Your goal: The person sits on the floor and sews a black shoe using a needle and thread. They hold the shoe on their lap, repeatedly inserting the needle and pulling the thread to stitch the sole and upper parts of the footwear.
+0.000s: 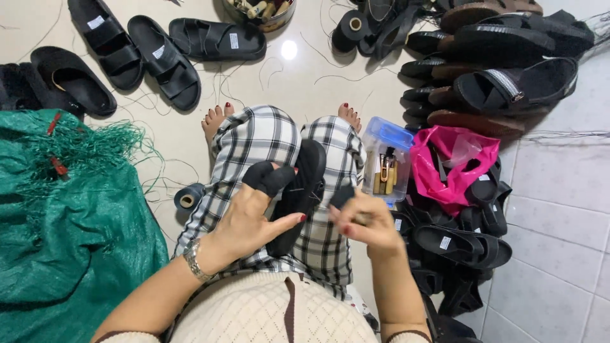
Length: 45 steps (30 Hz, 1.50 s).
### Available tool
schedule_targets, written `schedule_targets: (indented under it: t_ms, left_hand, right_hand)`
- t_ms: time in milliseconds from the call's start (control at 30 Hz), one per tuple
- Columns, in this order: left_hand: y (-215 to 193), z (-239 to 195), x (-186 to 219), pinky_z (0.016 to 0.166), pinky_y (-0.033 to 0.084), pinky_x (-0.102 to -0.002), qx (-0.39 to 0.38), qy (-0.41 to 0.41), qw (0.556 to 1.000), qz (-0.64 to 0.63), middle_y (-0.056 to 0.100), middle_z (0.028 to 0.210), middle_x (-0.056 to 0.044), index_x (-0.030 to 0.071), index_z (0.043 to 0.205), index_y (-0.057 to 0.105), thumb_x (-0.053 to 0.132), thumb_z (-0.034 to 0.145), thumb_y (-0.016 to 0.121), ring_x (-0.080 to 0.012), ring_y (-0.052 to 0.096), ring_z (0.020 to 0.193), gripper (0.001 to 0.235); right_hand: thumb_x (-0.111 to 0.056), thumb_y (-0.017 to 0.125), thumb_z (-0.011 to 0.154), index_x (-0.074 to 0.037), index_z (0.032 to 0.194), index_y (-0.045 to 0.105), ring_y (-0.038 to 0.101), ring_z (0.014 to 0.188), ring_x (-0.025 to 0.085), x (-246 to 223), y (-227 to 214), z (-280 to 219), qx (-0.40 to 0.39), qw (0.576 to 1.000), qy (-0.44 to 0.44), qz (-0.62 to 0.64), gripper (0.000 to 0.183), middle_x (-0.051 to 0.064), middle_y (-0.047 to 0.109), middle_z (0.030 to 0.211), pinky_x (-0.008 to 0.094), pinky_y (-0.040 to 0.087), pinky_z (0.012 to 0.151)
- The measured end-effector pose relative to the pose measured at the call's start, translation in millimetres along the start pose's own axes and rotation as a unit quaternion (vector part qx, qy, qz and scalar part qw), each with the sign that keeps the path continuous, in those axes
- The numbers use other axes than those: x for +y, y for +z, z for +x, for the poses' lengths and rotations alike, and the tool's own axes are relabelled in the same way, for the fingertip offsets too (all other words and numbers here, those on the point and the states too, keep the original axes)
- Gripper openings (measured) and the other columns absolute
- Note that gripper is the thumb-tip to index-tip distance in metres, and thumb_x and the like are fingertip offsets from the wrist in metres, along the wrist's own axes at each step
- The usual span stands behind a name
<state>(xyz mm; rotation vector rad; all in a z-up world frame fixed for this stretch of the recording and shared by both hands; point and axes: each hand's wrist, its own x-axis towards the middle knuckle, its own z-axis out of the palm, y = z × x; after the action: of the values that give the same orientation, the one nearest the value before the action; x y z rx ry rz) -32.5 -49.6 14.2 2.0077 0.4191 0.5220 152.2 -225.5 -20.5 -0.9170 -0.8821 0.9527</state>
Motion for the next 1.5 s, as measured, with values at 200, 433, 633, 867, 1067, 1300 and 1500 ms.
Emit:
schedule_targets:
  t_ms: [200,433,633,867,1067,1300,1500]
  left_hand:
    - [5.2,-5.6,-5.2,0.053,0.050,-0.033,0.071,0.002,0.997,-0.038,0.049,0.071,-0.005,0.005,0.125,0.067,0.018,0.083,0.085,-0.0226,0.059,0.056,0.048]
    - [13.2,-15.4,-11.2,0.054,0.056,-0.030,0.133,-0.011,0.990,-0.047,0.064,0.073,-0.007,0.004,0.108,0.076,0.006,0.082,0.083,-0.0267,0.071,0.063,0.027]
    - [-55.6,-45.8,-79.4,0.056,0.045,-0.040,0.118,0.106,0.963,0.218,0.058,0.068,-0.016,0.008,0.109,0.076,0.001,0.082,0.080,-0.0327,0.058,0.057,0.028]
    - [-46.6,-19.3,-30.3,0.083,0.044,-0.047,-0.015,-0.016,0.953,0.303,0.058,0.097,-0.019,0.000,0.093,0.072,0.030,0.087,0.077,-0.0364,0.055,0.092,0.031]
    - [-45.7,-4.2,3.5,0.045,0.049,-0.029,-0.247,-0.207,0.944,-0.065,0.066,0.049,-0.006,0.005,0.071,0.071,0.035,0.084,0.079,-0.0168,0.061,0.048,0.034]
    - [-2.1,-3.2,-2.5,0.056,0.048,-0.048,-0.053,0.052,0.970,0.230,0.049,0.063,-0.012,0.007,0.085,0.068,0.050,0.096,0.062,-0.0384,0.059,0.060,0.045]
    - [7.9,-55.9,-36.4,0.049,0.047,-0.045,-0.109,0.024,0.963,0.244,0.045,0.052,-0.011,0.013,0.056,0.056,0.052,0.097,0.056,-0.0365,0.059,0.052,0.057]
  right_hand:
    - [-0.011,0.070,0.075,-0.010,0.092,0.077,0.054,0.040,0.028,-75.2,24.0,30.3,-0.083,0.838,0.007,-0.539,0.018,0.009,0.054,0.050,0.038,0.045,0.044]
    - [-0.010,0.074,0.081,-0.018,0.093,0.072,0.052,0.042,0.020,-33.6,41.2,25.4,0.002,0.731,-0.086,-0.676,0.014,-0.001,0.043,0.050,0.030,0.049,0.044]
    - [0.012,0.075,0.081,0.002,0.088,0.071,0.054,0.054,0.017,-68.3,-19.6,-8.6,0.366,0.682,-0.202,-0.600,0.013,0.011,0.066,0.072,0.029,0.044,0.050]
    - [0.000,0.072,0.078,-0.003,0.125,0.068,0.059,0.059,0.017,-31.7,6.2,-1.6,0.218,0.845,-0.029,-0.488,0.047,0.014,0.072,0.089,0.028,0.048,0.057]
    - [-0.015,0.074,0.088,-0.006,0.091,0.079,0.058,0.057,0.022,-36.4,18.4,10.3,0.055,0.928,0.048,-0.364,0.011,0.010,0.063,0.070,0.035,0.052,0.059]
    - [-0.013,0.060,0.097,0.010,0.079,0.055,0.040,0.029,0.012,32.0,10.2,-0.7,0.137,0.973,0.004,0.186,0.030,0.027,0.058,0.050,0.024,0.033,0.028]
    - [-0.004,0.061,0.098,0.007,0.083,0.065,0.035,0.033,0.010,30.2,20.4,25.1,0.262,0.965,0.019,-0.015,0.019,0.004,0.038,0.043,0.022,0.035,0.034]
